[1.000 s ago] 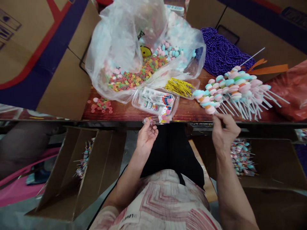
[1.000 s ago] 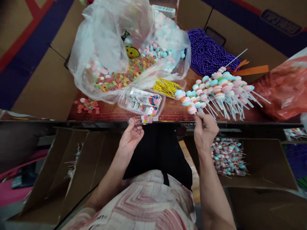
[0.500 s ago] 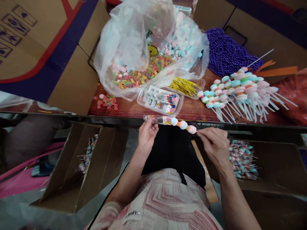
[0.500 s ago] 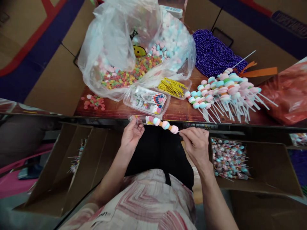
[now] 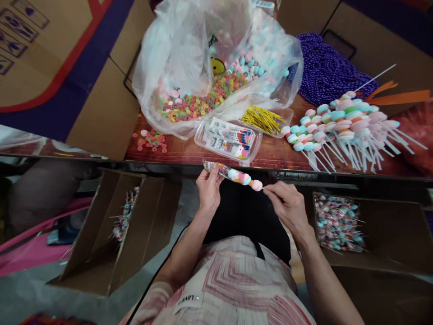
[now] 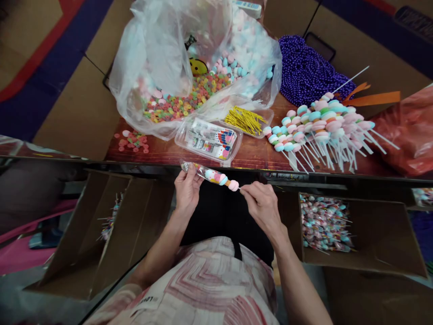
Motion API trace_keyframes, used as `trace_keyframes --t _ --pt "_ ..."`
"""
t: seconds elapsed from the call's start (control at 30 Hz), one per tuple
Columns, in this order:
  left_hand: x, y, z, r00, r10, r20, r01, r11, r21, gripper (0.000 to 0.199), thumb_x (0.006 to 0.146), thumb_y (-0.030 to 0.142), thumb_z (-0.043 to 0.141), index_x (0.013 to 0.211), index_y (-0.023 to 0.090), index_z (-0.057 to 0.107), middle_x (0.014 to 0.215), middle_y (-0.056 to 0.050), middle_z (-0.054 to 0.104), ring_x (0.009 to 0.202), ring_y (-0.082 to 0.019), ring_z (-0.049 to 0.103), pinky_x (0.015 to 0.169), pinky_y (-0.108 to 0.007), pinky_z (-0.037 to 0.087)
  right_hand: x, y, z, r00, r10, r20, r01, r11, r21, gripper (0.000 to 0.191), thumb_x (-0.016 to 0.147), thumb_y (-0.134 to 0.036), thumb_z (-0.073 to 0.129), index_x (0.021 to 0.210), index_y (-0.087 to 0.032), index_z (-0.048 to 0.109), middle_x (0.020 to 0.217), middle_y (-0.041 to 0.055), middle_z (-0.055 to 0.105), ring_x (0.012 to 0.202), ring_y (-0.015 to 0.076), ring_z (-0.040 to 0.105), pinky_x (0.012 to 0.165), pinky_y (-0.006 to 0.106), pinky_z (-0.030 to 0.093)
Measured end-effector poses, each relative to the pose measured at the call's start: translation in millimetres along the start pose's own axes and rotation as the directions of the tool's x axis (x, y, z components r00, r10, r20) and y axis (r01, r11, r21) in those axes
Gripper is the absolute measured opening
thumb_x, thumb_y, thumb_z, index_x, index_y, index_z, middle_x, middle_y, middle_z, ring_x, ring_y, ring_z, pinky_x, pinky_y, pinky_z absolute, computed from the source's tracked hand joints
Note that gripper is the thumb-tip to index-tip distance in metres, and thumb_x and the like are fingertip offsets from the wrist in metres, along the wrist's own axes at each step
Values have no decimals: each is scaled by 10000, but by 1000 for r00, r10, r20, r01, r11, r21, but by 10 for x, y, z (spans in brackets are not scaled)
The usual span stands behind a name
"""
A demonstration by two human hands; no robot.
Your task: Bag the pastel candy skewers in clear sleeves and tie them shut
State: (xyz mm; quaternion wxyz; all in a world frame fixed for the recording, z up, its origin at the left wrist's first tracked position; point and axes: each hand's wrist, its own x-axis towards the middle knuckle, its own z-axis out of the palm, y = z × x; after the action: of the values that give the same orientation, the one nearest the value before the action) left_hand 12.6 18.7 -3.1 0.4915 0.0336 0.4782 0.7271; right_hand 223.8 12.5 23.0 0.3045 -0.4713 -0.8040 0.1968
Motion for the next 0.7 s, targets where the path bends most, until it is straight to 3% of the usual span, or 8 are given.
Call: trace_keyframes --t 0.23,0.43,0.6,0.7 --pt "4 -62 3 999 -18 -50 17 1000 -18 385 632 450 868 784 185 634 747 3 722 700 -135 720 726 -262 541 -29 -25 35 1000 19 6 -19 1000 -2 156 948 -251 573 847 -223 689 724 -4 681 662 140 613 691 311 385" --pt "39 -42 -52 995 -64 82 61 997 47 433 582 475 889 762 168 644 723 -1 708 661 -150 714 684 -267 544 -14 38 52 995 -16 102 10 998 60 169 953 -273 577 839 -221 692 705 -13 678 638 133 603 676 307 379" --pt "42 -24 -69 998 -17 68 12 997 72 427 626 495 861 791 173 632 764 -14 738 654 -138 711 678 -260 551 -14 -11 110 998 26 58 -30 997 65 176 960 -279 562 861 -220 695 702 -4 676 622 136 586 643 294 383" --pt "-2 -38 -65 996 -48 77 42 996 75 449 681 541 813 867 186 610 866 -62 772 713 -177 740 714 -294 561 -30 -32 161 998 -13 56 14 1000 -7 195 972 -267 543 861 -215 695 679 1 646 608 133 556 630 294 360"
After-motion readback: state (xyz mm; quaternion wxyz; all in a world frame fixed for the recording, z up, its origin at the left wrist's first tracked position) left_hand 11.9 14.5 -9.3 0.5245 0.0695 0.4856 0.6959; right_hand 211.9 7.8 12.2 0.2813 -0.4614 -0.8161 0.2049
